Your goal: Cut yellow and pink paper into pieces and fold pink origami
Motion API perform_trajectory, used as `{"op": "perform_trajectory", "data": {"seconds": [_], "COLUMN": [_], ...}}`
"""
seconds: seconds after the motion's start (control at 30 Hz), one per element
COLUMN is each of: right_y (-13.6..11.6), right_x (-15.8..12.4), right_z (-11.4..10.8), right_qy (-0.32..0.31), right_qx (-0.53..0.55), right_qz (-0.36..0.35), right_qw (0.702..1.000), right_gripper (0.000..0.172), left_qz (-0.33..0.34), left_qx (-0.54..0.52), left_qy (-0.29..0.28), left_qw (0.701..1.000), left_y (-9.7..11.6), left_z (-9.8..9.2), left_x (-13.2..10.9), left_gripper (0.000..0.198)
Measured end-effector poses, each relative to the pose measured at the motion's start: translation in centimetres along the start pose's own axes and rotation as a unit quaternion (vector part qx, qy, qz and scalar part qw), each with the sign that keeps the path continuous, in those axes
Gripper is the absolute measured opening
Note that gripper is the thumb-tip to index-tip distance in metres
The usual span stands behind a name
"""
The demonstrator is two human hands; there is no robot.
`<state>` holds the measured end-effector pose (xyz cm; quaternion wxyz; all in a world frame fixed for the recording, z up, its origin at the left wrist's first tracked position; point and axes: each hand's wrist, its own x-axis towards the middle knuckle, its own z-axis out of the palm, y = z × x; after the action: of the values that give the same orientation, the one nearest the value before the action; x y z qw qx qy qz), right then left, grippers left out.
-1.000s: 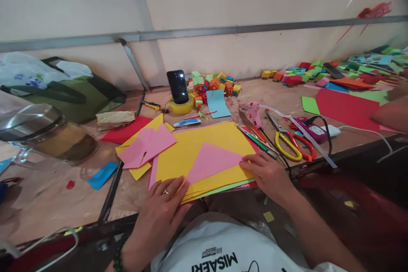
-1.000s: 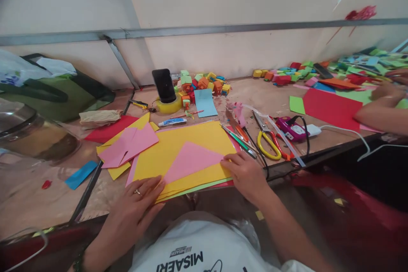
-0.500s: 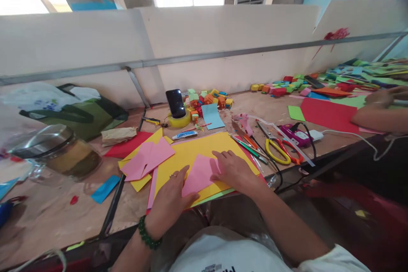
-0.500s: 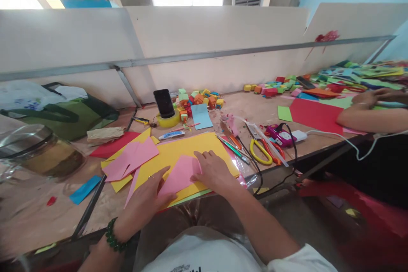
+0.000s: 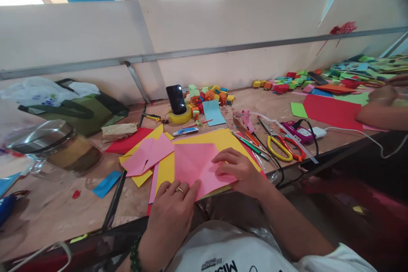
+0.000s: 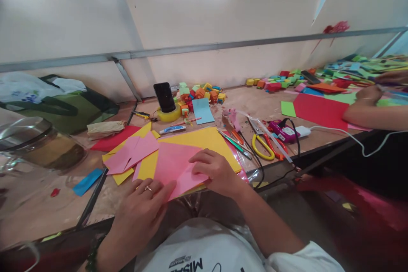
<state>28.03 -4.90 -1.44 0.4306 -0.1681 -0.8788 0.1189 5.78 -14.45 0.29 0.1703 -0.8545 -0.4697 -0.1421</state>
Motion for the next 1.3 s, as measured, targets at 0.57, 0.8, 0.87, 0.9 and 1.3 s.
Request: {"op": "perform_trajectory", "data": {"seconds": [0.57,0.8,0.87,0.9,1.3], "right_y": [0.5,1.1,1.6,1.8,5.6], "right_x": [-3.6,0.8,2.0,2.5,2.7], "right_z": [0.0,-0.6,-0.6,-0.6,0.5], "right_qy": [-0.122,-0.169,-0.197,-0.207,-0.203], "right_qx": [0.082,-0.065,-0.131,-0.151,-0.064], "right_qz": [0.231,0.409,0.410,0.405,0.359], "right_qw": [0.962,0.894,0.881,0.877,0.909], "right_gripper": [0.017,0.025,0.017,0.025,0.045], "left_qz": [-0.146,-0.283,-0.288,-0.288,-0.285], "left_qx": [-0.330,-0.306,-0.303,-0.307,-0.305], "left_qy": [-0.061,-0.097,-0.123,-0.133,-0.137], "left_qw": [0.930,0.904,0.900,0.897,0.899], "left_y": [-3.5,-5.8,-6.3,-6.5,-5.8], "left_z": [2.4,4.1,4.4,4.4,3.5], "left_x": [-1.5,1.3,2.2,2.6,4.3], "left_gripper": [0.028,0.030,0.028,0.027,0.021]}}
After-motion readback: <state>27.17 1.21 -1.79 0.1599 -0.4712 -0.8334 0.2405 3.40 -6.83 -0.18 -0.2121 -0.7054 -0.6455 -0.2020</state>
